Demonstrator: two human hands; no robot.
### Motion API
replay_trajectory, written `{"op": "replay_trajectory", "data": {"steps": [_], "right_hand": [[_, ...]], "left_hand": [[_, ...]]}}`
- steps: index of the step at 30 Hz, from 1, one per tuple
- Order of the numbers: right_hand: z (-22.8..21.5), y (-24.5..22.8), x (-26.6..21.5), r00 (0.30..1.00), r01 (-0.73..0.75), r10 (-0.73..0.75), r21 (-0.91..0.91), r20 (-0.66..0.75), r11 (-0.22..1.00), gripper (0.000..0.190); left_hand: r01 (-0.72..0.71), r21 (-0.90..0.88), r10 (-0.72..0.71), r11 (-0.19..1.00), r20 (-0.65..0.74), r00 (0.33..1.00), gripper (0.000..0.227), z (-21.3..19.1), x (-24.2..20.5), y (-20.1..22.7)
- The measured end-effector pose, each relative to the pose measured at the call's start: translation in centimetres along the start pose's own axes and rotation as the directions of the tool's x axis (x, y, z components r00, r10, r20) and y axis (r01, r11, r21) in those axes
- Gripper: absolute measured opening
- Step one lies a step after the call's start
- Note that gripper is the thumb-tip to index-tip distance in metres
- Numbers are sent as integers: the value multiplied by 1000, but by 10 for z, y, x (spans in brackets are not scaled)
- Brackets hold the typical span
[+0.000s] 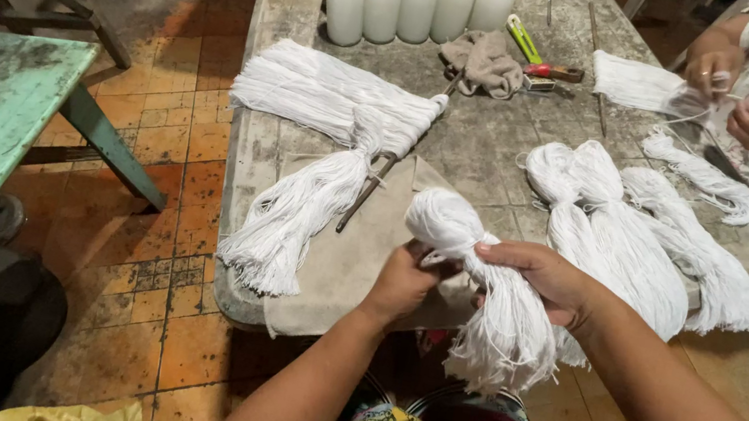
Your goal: Tying bundles of white cotton wicks with thin string on a wooden table
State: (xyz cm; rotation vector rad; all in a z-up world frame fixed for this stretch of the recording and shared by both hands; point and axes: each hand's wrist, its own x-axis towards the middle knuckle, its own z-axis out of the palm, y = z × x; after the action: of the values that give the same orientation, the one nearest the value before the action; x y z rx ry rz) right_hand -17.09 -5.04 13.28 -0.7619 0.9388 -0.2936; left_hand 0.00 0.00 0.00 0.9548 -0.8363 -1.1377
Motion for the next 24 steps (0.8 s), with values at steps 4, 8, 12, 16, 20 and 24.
{"op": "replay_trajectory", "data": {"steps": [4,8,12,16,20,24], "right_hand": [[3,4,-3,1000,-12,13,-51,21,999,28],[10,-2,-13,996,-37,48,-126,80,991,33],[0,7,-2,1000,14,-14,-49,11,999,30],[9,11,2,999,34,-36,-90,-13,995,38],[28,9,-3,997,66,-71,-125,-43,990,51],[15,22,15,989,110,-123,-153,-78,982,52]], "left_hand": [[-66,172,34,983,185,982,25,9,-21,62],[-52,270,1,961,187,982,17,7,-20,71],[52,288,-86,956,105,991,22,-9,-3,33],[71,70,-79,995,119,990,20,-20,-3,9],[279,-363,-286,889,34,958,21,-20,-2,-51],[242,-292,-256,925,-9,967,15,-9,-9,-28]]}}
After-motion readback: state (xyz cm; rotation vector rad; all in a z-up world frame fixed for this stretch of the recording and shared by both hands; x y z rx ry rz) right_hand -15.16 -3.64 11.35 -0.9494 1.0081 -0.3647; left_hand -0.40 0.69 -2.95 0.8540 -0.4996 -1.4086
